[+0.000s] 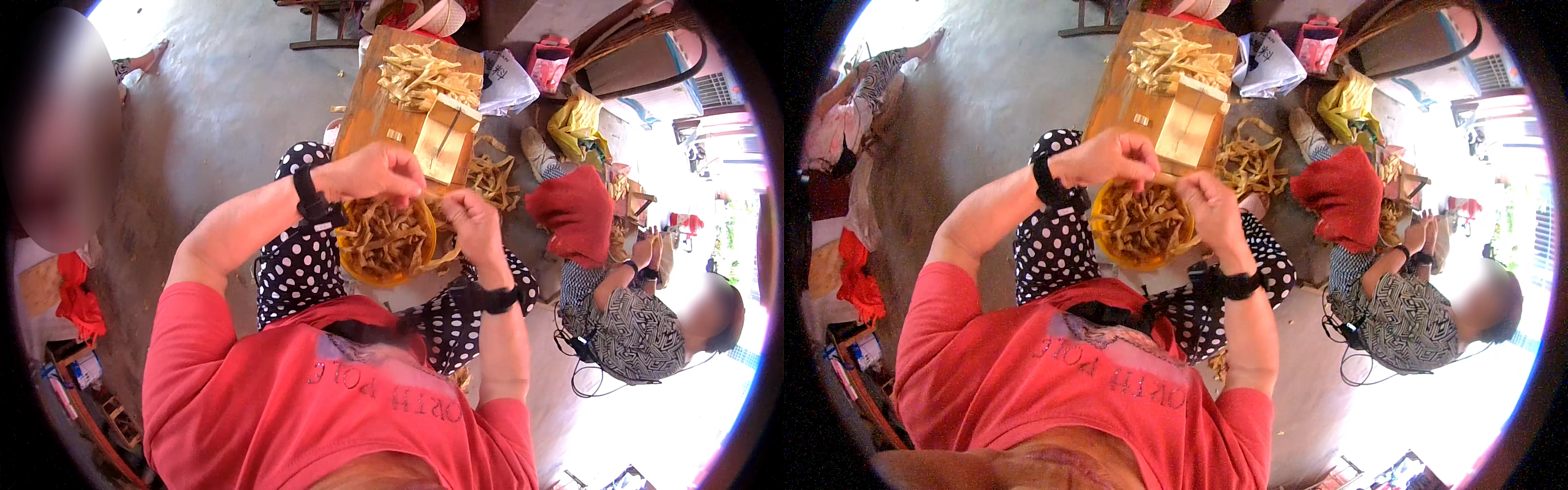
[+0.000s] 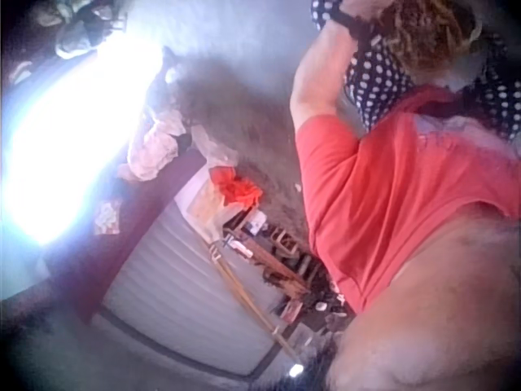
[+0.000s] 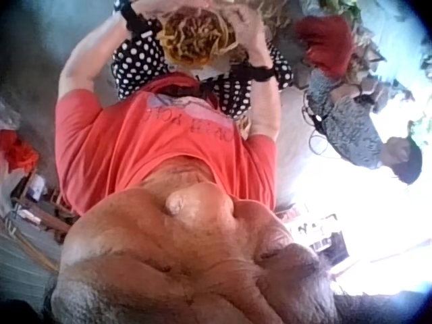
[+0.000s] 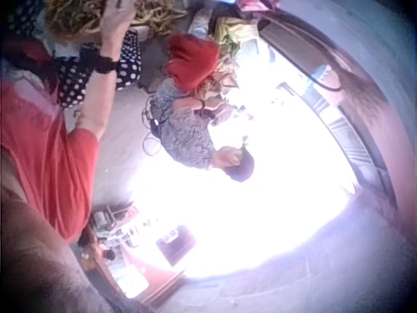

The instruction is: The person thins bamboo strips by hand using a wooden guide. They pull long strips through the guide to shave them down and place the processed strips into a yellow bowl.

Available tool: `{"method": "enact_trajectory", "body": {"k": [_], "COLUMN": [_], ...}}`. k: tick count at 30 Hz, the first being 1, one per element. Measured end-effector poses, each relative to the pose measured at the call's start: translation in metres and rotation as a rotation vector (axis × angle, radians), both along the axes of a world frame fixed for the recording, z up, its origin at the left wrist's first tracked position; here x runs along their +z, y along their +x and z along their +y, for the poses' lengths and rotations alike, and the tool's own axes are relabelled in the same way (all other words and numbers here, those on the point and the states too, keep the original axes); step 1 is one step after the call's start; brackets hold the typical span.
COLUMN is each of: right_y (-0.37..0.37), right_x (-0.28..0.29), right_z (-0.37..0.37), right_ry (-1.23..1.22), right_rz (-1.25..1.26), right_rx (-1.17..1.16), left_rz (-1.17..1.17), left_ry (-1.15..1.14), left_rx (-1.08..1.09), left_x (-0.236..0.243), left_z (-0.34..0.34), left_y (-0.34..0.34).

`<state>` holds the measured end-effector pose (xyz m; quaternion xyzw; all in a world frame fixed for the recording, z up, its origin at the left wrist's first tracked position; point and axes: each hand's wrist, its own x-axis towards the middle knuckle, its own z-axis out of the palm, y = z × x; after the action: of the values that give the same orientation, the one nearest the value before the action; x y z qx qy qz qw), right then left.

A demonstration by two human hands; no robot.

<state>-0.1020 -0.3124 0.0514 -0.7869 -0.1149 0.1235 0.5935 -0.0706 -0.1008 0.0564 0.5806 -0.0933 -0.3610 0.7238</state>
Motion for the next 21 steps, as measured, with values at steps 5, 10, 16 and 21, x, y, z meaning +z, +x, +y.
{"method": "enact_trajectory", "body": {"k": [5, 10, 16, 21], "right_y": [0.051, 0.077, 0.088, 0.069], "right_x": [-0.004, -0.023, -0.039, -0.050], "right_z": [-0.010, -0.013, -0.010, -0.029], "right_ry": [-0.054, 0.061, 0.048, -0.240], "right_rz": [-0.061, 0.039, 0.006, -0.106], "right_rx": [-0.011, -0.086, -0.140, -0.230], "left_rz": [-0.177, -0.113, -0.108, -0.002], "left_ry": [0.014, 0.071, 0.109, 0.219], "left_rx": [0.066, 0.167, 0.212, 0.214], "left_x": [-0.005, -0.017, -0.025, -0.033], "left_z": [-0.008, -0.010, -0.012, -0.003], "left_y": [0.049, 0.074, 0.078, 0.068]}}
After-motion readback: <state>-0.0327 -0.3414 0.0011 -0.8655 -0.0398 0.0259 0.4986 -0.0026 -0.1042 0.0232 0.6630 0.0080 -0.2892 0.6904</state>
